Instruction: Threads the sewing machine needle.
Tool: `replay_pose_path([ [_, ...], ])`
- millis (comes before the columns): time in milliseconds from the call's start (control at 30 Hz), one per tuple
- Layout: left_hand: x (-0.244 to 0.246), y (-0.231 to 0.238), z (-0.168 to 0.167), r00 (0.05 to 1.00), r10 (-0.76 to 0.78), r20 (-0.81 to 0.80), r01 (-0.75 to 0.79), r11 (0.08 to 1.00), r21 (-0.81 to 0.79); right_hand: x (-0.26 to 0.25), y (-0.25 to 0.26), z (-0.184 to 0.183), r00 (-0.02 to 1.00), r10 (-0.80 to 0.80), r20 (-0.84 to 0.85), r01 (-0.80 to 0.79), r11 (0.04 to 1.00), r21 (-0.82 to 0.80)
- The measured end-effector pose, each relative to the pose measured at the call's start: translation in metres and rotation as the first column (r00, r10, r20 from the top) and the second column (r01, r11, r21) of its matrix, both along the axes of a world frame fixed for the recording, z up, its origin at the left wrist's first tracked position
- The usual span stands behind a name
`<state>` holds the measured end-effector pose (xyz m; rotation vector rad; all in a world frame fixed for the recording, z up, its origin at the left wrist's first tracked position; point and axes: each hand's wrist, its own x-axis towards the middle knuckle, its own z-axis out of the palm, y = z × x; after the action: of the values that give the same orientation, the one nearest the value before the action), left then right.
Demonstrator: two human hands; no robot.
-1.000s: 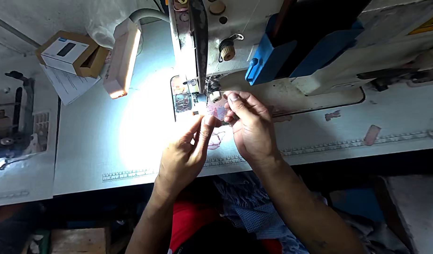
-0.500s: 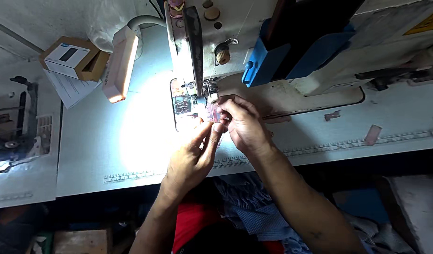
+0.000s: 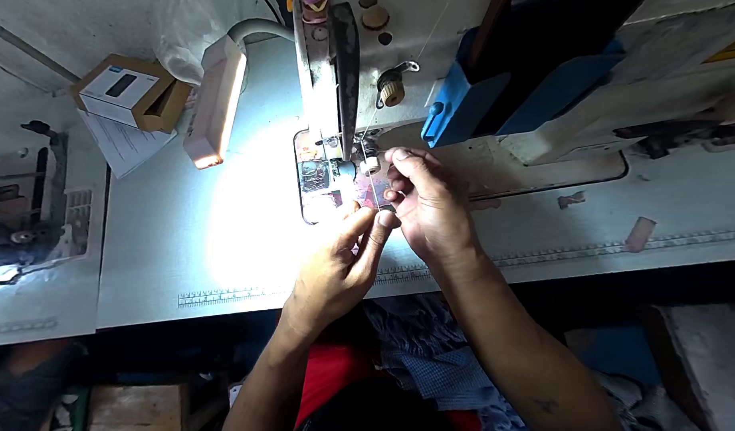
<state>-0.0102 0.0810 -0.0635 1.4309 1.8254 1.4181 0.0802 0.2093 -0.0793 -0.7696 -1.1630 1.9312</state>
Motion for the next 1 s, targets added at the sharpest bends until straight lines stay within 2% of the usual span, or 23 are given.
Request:
replay_pose_path([
  [200,-0.001,0.0,-0.002,1.0,-0.007,-0.011,0.007,1.0,-0.007,0.006,-0.004,0.005,0.998,0.006,-0.055,-0.001,0.997,0.078],
  [333,0.005,0.01,0.007,0.984,-0.016,-0.18,0.018,1.0,0.006,0.015,-0.003,0.012,0.999,0.031,-0.041,-0.027,0.995,0.092],
  [467,0.013,0.03,0.015,0.927,-0.06,-0.37,0.056,0.998,-0.021,0.029,0.008,0.02,0.986,0.167,-0.01,-0.167,0.986,0.006],
  [567,0.023,0.041,0.014,0.895,-0.088,-0.437,0.078,0.996,-0.041,0.038,0.02,0.024,0.959,0.285,0.013,-0.284,0.958,-0.046],
  [667,0.029,0.044,0.004,0.855,-0.14,-0.499,0.091,0.988,-0.121,0.042,0.028,0.025,0.947,0.313,0.076,-0.311,0.95,-0.038],
  [800,0.035,0.043,-0.007,0.82,-0.192,-0.539,0.095,0.975,-0.203,0.047,0.034,0.023,0.921,0.343,0.183,-0.353,0.935,0.027],
  [1000,0.045,0.044,-0.01,0.822,-0.222,-0.525,0.15,0.973,-0.175,0.065,0.04,0.016,0.878,0.392,0.276,-0.442,0.885,0.149],
])
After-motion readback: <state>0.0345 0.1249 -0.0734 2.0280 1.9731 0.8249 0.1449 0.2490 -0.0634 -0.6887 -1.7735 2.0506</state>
